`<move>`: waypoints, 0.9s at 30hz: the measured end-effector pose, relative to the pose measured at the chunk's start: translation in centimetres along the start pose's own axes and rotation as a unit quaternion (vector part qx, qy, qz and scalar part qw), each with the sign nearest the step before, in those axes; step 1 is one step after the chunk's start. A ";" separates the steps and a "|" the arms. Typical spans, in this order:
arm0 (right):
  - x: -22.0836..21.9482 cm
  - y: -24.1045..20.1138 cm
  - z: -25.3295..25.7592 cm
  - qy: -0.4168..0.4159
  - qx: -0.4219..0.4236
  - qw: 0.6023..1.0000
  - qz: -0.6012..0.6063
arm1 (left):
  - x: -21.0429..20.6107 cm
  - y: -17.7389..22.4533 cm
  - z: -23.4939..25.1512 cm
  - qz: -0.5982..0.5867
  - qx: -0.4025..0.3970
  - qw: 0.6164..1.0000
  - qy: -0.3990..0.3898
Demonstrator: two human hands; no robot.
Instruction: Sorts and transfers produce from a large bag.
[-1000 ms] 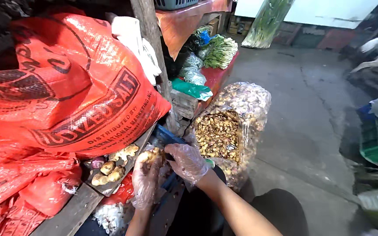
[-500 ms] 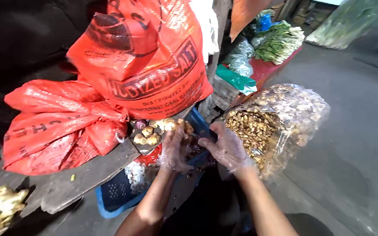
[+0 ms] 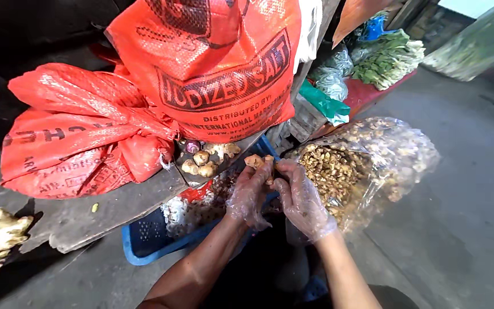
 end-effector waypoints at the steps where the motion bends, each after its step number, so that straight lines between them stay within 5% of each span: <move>1: 0.0 0.1 -0.1 0.004 0.006 1.000 0.003 | 0.0 0.0 0.0 -0.001 -0.004 1.000 0.000; 8: 1.5 2.2 0.0 0.063 -0.045 0.995 0.058 | 0.2 0.6 -0.3 0.000 -0.029 1.000 0.003; 16: 0.4 0.2 0.0 -0.035 -0.006 0.999 0.041 | 0.5 0.6 0.1 0.059 -0.088 0.993 -0.051; 20: 0.4 0.2 -0.1 0.014 0.053 0.998 0.017 | 0.6 0.6 0.1 0.067 -0.075 0.993 -0.053; 24: 2.2 2.4 0.2 0.094 -0.015 0.995 0.022 | 0.5 0.6 -0.1 0.035 -0.045 0.998 -0.019; 27: 2.3 2.1 0.1 0.038 -0.011 0.994 0.101 | 0.4 0.2 0.4 -0.016 -0.017 0.999 -0.040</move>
Point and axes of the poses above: each hand's wrist, its own z-axis towards the middle knuckle, its own x-axis out of the back of the hand, y = z × x, the point moved 8 cm from there along z, towards the middle knuckle, and after that the axes turned 8 degrees about -x, right-handed, at the moved point
